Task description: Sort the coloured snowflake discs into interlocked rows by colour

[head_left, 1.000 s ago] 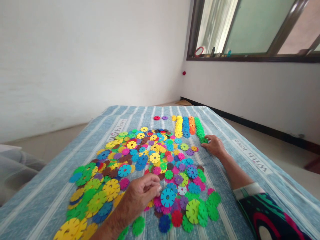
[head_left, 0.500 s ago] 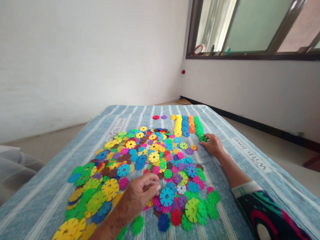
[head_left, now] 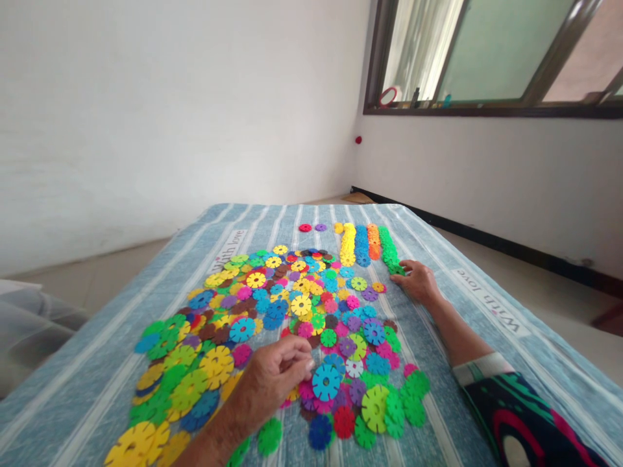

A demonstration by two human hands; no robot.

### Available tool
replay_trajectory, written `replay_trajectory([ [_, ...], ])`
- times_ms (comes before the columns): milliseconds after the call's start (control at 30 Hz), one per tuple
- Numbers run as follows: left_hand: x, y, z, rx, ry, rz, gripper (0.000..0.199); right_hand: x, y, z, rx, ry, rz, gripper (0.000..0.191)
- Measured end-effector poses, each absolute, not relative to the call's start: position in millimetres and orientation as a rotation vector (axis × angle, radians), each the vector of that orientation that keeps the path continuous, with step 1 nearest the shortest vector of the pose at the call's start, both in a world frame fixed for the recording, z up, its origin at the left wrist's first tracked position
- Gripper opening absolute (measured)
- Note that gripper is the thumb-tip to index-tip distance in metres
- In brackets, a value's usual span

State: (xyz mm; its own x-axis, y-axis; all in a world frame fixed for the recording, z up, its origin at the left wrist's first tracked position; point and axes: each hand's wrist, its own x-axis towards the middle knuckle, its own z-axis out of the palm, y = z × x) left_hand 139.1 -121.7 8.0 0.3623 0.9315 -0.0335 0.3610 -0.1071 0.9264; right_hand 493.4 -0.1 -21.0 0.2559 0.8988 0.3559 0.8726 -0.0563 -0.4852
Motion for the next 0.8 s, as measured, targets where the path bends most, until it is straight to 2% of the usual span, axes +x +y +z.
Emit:
replay_trajectory([
  [800,138.7,-122.3,9.1,1.679,1.175,0.735,0.017,495.2,2.0,-23.6,-1.921,-1.670,0.024,0.041],
])
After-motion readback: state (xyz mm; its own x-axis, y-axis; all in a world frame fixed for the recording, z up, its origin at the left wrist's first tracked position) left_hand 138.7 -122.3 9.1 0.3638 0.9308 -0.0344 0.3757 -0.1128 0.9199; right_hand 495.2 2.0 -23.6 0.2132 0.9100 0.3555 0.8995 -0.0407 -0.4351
